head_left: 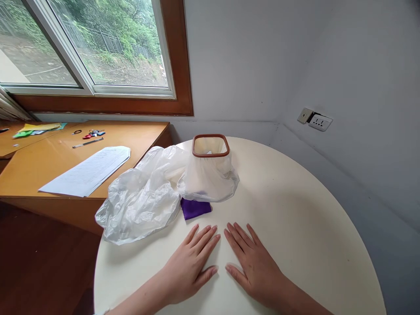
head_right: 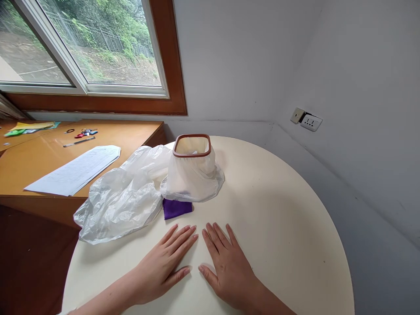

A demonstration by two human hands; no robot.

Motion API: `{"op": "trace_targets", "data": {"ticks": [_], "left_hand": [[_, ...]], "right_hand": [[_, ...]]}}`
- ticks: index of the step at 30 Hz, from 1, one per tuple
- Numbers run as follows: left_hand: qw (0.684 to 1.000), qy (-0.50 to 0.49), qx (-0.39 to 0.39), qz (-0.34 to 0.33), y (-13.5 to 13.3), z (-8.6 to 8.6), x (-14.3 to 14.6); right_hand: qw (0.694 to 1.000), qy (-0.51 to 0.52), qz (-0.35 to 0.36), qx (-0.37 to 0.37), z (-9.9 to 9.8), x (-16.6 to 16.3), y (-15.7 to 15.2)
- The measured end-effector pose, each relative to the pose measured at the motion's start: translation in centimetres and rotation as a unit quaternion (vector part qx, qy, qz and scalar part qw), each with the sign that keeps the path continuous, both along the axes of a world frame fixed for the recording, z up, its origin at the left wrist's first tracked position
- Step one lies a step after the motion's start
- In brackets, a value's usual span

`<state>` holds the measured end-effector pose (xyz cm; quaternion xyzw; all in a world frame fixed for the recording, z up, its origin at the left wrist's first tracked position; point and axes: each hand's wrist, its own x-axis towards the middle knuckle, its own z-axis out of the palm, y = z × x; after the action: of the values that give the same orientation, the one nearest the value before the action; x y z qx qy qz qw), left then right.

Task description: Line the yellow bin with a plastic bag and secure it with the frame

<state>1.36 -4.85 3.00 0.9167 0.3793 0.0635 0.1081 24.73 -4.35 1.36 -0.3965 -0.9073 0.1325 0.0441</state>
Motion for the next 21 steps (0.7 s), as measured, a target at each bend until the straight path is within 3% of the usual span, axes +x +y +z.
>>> {"op": "trace_targets", "data": {"ticks": [14, 21], "left_hand": [[0.999, 0.005, -0.037, 0.0, 0.1, 0.42, 0.09], [1.0, -0.008, -0.017, 0.0, 0.06, 0.22, -0.02]], "right_hand": [[1.0, 0.01, 0.003, 0.025, -0.28, -0.02, 0.12], [1.0, 0.013, 0.005, 0.02, -0.36, -0.01, 0.18]]}}
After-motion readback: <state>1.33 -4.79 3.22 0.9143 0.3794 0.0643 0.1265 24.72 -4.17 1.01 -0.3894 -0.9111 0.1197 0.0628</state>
